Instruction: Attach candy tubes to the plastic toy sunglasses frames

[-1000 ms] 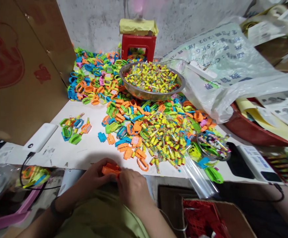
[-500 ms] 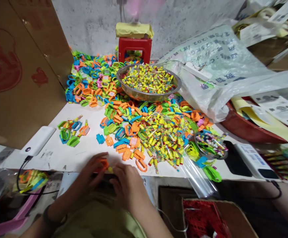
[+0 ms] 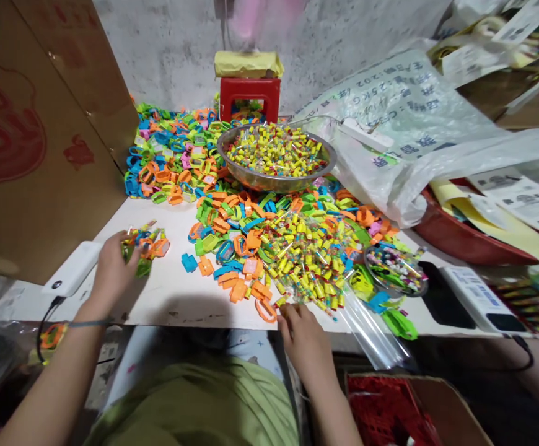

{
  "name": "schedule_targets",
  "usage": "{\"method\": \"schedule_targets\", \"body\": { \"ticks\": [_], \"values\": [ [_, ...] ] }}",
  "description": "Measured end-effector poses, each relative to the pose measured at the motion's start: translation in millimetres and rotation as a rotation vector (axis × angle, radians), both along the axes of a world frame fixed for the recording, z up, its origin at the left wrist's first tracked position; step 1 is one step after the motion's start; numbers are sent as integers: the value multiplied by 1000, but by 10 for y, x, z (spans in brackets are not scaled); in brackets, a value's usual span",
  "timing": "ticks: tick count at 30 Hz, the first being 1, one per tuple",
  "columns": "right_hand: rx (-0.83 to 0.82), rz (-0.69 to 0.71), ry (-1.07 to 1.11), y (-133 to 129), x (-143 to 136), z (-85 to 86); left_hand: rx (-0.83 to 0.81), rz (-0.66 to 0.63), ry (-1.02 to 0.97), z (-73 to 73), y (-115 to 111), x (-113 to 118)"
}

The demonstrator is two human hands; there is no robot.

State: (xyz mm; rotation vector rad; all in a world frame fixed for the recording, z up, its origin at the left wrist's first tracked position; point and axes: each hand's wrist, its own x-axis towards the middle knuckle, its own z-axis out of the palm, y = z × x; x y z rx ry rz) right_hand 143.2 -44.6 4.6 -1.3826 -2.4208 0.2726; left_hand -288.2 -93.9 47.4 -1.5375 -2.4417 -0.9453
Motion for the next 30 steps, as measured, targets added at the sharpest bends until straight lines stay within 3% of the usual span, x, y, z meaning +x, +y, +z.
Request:
{"method": "schedule_targets", "body": {
  "ticks": [5,9,14,18,22,25,30],
  "values": [
    [-4,-43,28,-2,-124,3,-178,-351,-40,-166,213,568],
    [-16,-94,219,35,-109,-45,-210,-380,-191,-204,238,670],
    [-20,-155,595,-41,-161,53,-169,-405,-580,-38,8,690],
    [-127,33,767,-206,-443,384,-147,-418,-901,171,-192,1001],
    [-220,205,836,-333,-817,636,-99,-557,-983,343,-282,1349],
    [-283,213,865,-358,-997,656,-18,-624,-1029,411,-296,1490],
    [-224,151,925,-334,-1085,623,20,-674,-985,447,-311,1541]
  ]
}}
